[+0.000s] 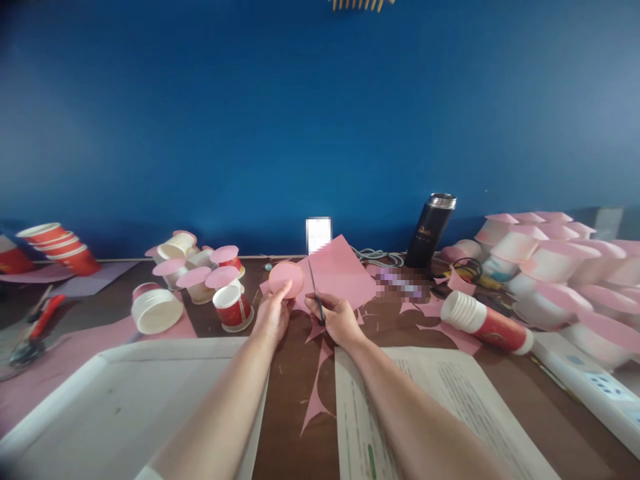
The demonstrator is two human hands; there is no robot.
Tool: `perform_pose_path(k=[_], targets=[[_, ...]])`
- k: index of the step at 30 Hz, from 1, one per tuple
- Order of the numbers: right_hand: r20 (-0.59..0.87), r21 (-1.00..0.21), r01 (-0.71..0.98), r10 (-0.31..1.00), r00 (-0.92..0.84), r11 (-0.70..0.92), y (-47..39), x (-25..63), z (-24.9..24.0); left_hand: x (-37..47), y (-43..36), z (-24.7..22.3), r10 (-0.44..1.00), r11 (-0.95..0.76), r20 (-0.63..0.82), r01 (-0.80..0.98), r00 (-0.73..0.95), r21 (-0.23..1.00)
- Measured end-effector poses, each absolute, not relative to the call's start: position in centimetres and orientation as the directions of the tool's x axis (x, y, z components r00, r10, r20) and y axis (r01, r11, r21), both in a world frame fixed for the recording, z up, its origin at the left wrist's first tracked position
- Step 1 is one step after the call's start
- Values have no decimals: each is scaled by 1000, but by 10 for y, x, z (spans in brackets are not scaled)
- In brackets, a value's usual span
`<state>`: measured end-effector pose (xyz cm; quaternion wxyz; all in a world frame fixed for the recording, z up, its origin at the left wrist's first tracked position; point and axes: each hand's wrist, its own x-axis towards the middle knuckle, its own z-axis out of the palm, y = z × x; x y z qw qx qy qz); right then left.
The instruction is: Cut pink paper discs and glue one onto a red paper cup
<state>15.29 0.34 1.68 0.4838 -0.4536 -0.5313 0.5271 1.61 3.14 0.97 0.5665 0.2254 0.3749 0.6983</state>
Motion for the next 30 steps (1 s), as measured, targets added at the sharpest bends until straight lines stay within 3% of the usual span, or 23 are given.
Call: perform_pose_path(k=[4, 10, 15, 21, 27, 30], targets=[[44, -998, -55, 998, -41, 41, 5, 153, 16, 16, 32, 8, 957, -72, -91, -528, -277, 846], [183, -956, -200, 969, 165, 214, 15, 158, 14, 16, 23, 12, 973, -99, 60, -168, -221, 981], [241, -945, -168, 945, 222, 281, 19, 161, 19, 19, 16, 15, 989, -95, 78, -139, -124, 986], [254, -943, -161, 942, 218, 292, 18, 163, 20, 20, 11, 20, 992, -105, 105, 14, -62, 994], [195, -961, -125, 924, 330, 247, 22, 169, 12, 17, 9, 22, 994, -108, 109, 60, -19, 992], [113, -967, -163, 900, 421, 197, 24, 172, 11, 16, 12, 16, 995, -94, 94, -3, -42, 996]])
